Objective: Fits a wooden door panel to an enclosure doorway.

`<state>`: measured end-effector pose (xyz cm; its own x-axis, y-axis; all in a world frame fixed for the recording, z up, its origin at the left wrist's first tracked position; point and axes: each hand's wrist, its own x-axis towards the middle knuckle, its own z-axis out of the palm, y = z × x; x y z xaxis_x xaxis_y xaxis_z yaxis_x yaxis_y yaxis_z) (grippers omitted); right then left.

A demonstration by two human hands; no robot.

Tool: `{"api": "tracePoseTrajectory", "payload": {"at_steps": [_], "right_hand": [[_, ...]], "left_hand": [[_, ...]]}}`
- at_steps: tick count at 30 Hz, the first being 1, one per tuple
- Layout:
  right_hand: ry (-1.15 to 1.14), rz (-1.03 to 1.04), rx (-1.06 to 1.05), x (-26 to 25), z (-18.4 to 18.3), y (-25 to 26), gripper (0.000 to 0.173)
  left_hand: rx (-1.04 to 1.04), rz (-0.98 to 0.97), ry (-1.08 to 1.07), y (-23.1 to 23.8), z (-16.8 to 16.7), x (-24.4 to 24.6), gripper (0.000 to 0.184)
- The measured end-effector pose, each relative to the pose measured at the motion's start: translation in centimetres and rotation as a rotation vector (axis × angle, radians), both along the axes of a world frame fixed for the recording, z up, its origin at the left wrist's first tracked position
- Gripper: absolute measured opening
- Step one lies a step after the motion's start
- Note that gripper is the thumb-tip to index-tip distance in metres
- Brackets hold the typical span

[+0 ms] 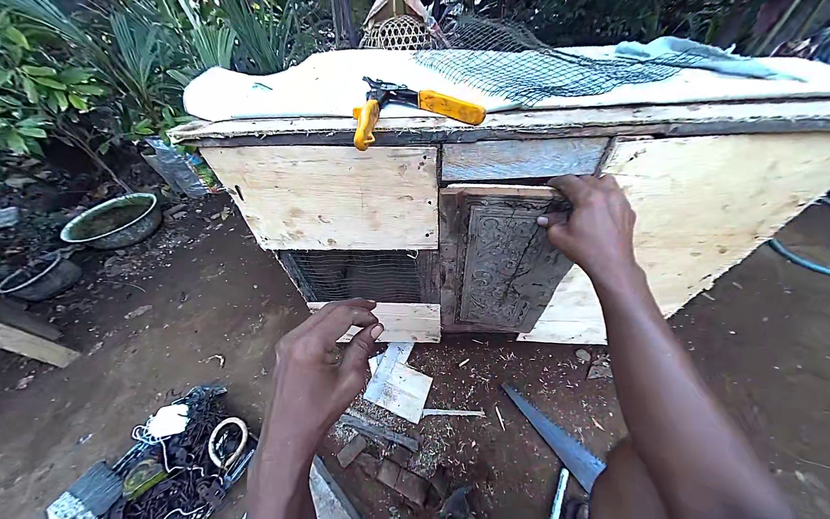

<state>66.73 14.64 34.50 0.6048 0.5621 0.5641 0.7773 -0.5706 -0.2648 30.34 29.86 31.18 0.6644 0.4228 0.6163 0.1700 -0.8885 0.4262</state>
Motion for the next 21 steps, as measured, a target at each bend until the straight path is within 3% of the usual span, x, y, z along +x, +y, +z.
{"api": "tracePoseTrajectory", "payload": {"at_steps": [5,21], "right_hand": [[-0.016,-0.001,0.011,0.1,-0.3,0.1,0.047],[-0.098,0.089,0.232,0.4,-2.2,0.4,0.051]], "left_hand": [[-0.047,-0.089,0.057,-0.6,-0.6,1.2,0.014],[-0.131,-0.113,0.144,-0.1,-3.4,3.9,0.013]]}}
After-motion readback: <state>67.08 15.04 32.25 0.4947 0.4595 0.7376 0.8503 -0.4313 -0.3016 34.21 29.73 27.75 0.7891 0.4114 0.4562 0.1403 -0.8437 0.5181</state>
